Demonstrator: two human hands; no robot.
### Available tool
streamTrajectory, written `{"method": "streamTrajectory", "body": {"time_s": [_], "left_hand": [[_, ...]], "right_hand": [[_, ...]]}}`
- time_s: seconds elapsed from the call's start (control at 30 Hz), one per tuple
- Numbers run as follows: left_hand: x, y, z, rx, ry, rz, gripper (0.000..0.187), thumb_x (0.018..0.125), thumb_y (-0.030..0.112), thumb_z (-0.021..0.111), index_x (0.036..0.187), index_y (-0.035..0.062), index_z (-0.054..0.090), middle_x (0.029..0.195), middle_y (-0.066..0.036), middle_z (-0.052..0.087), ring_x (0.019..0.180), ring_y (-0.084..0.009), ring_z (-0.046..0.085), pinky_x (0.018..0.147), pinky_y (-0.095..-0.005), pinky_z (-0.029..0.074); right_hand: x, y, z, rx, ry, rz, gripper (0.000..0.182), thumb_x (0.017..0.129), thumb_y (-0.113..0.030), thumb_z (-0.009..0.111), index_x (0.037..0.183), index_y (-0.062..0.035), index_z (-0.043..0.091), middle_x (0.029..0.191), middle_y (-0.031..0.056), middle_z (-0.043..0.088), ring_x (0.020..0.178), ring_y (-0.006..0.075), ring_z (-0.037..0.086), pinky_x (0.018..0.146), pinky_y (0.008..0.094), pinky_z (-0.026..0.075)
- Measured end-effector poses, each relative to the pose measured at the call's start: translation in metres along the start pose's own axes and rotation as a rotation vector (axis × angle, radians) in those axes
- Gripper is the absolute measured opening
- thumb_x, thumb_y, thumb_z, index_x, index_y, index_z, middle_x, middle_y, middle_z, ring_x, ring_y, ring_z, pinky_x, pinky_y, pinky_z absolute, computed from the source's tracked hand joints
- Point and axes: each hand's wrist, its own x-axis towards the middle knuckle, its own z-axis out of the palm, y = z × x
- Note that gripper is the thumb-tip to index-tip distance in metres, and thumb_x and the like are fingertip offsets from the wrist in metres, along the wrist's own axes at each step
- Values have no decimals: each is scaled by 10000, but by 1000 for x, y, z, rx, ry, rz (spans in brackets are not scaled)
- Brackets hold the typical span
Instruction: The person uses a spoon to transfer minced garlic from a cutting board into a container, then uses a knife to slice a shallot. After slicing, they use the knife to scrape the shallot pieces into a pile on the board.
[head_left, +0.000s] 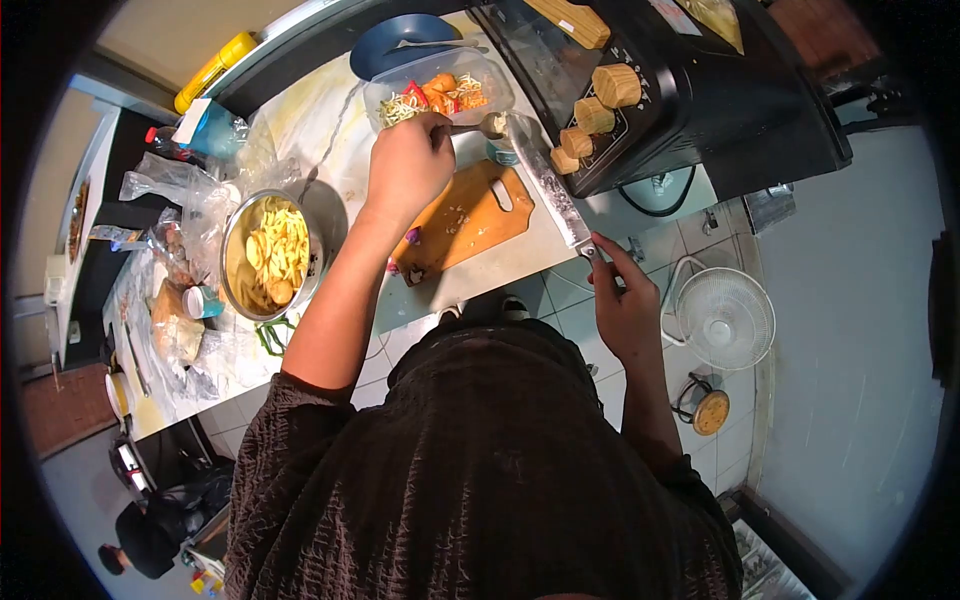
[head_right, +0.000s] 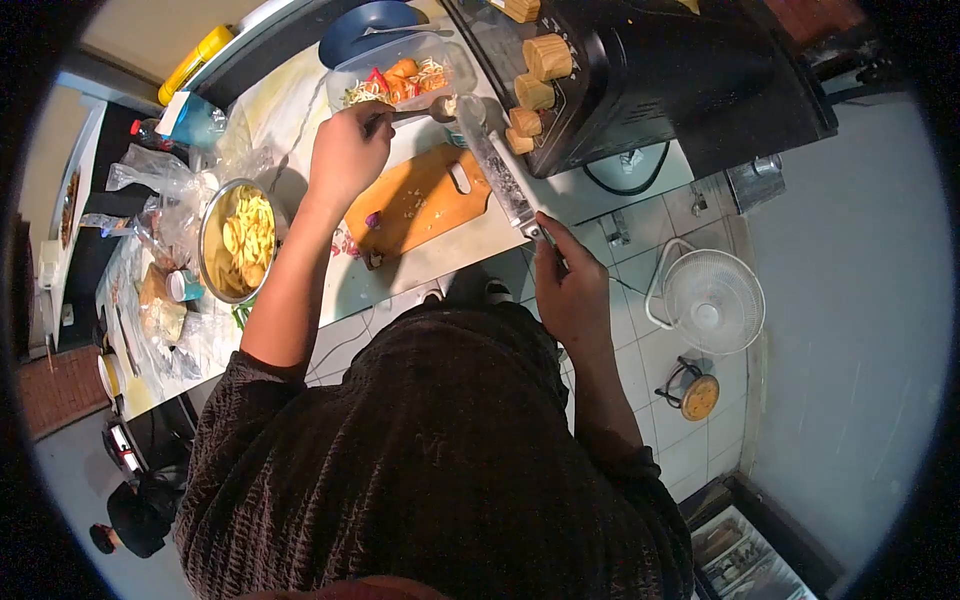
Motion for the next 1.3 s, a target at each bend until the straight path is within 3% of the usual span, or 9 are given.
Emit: {"method": "streamTrajectory", "body": {"time_s": [0.07, 0.13, 0.2, 0.33, 0.53, 0.73, 0.93, 1.3], "left_hand": [[0, 7, -1, 26, -4, 33, 214, 871, 101, 587, 1023, 15, 710, 848, -193, 706, 765, -340, 697, 725, -408, 540], [0, 15, -2, 53, -4, 65, 220, 855, 95, 586, 1023, 31, 713, 872, -213, 695, 803, -389, 683, 749, -436, 537], [0, 21, -4, 29, -4, 106, 185, 828, 72, 588, 929, -10, 718, 857, -240, 693, 804, -397, 681, 787, -473, 536], [3, 16, 1, 75, 12, 178, 157, 824, 63, 592, 913, -19, 692, 862, -241, 683, 813, -397, 673, 779, -478, 532], [4, 20, -5, 86, 25, 226, 142, 841, 30, 600, 954, -10, 676, 900, -229, 678, 840, -409, 658, 765, -468, 525], [5, 21, -4, 156, 21, 268, 130, 815, 46, 591, 907, -28, 647, 849, -226, 671, 801, -386, 668, 744, -468, 542], [7, 24, -9, 156, 12, 241, 140, 853, 51, 598, 957, -2, 674, 878, -231, 675, 815, -411, 655, 748, -483, 525], [6, 27, -7, 177, 11, 265, 138, 855, 52, 600, 958, -4, 674, 863, -229, 677, 810, -408, 659, 747, -477, 532]], "right_hand": [[1, -4, -1, -1, 8, -32, 345, 990, -82, 568, 1329, -121, 621, 763, 40, 621, 642, 55, 536, 604, 229, 455], [4, -14, -3, 5, -48, 77, 305, 957, -74, 599, 1257, -42, 645, 863, 191, 704, 711, 185, 674, 670, 312, 521], [8, -10, 1, -1, -32, 41, 302, 954, -74, 601, 1250, -39, 648, 871, 201, 701, 716, 207, 682, 675, 316, 522], [13, -3, 4, -36, -8, -2, 297, 950, -84, 602, 1239, -37, 653, 894, 226, 697, 723, 250, 694, 684, 326, 525], [18, -20, -8, -21, -29, 132, 305, 962, -99, 587, 1257, -52, 650, 917, 218, 706, 740, 249, 696, 698, 335, 526], [19, -13, -4, -42, -19, 55, 299, 963, -101, 587, 1250, -55, 654, 925, 214, 710, 777, 242, 709, 714, 332, 530], [17, -13, -14, -62, -15, 142, 291, 951, -97, 599, 1232, -59, 664, 922, 235, 698, 769, 255, 707, 715, 342, 531], [19, -14, -10, -24, -20, 30, 295, 948, -90, 593, 1232, -44, 660, 938, 237, 700, 783, 285, 711, 721, 350, 532]]}}
